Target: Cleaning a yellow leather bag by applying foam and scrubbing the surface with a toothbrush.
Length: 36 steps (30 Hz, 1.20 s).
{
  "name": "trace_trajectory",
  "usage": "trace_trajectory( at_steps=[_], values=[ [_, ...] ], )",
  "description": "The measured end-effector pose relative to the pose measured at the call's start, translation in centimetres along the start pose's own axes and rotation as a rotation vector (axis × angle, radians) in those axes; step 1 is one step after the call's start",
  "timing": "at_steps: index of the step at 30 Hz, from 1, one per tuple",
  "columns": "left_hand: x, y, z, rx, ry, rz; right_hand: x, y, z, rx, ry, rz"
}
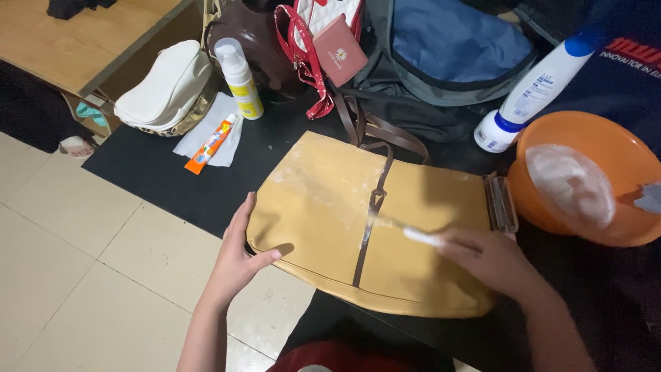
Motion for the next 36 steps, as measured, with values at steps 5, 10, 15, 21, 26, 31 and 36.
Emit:
trace_trajectory(
  at_steps=[5, 10, 15, 21, 26, 31, 36],
  values=[
    [-0.1, -0.1, 0.1, -0.012, 0.011, 0.003, 0.7, 1.0, 2.5, 0.036, 0.001, -0.003],
    [-0.1, -0.2, -0.3, 0.003, 0.014, 0.008, -0.3, 0.7, 1.1, 0.151, -0.023, -0.050],
    [-0.1, -0.1, -0.3, -0.010, 0.002, 0.009, -0.4, 0.8, 0.4, 0.088, 0.011, -0.073],
    [-0.2, -0.2, -0.1, 0.008, 0.006, 0.009, 0.1, 0.5, 2.6, 0.310, 0.084, -0.061],
    [-0.1, -0.2, 0.0, -0.020, 0.010, 0.011, 0.1, 1.1, 3.4, 0.314, 0.102, -0.102],
    [-0.1, -0.2, -0.3, 0.007, 0.030, 0.010, -0.3, 0.9, 2.6, 0.280, 0.157, -0.089],
    [-0.1, -0.4, 0.3, -0.056, 0.130, 0.017, -0.9, -1.1, 0.6, 0.520, -0.001, -0.037]
  ],
)
Point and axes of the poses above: each hand's wrist, its own x-axis away from the middle knuckle, its own y-axis out of the back of the hand, z = x × y, the point moved 9 cm from there along -x, towards the middle knuckle, and after that the axes turned 3 degrees about x, right-handed, at the moved point
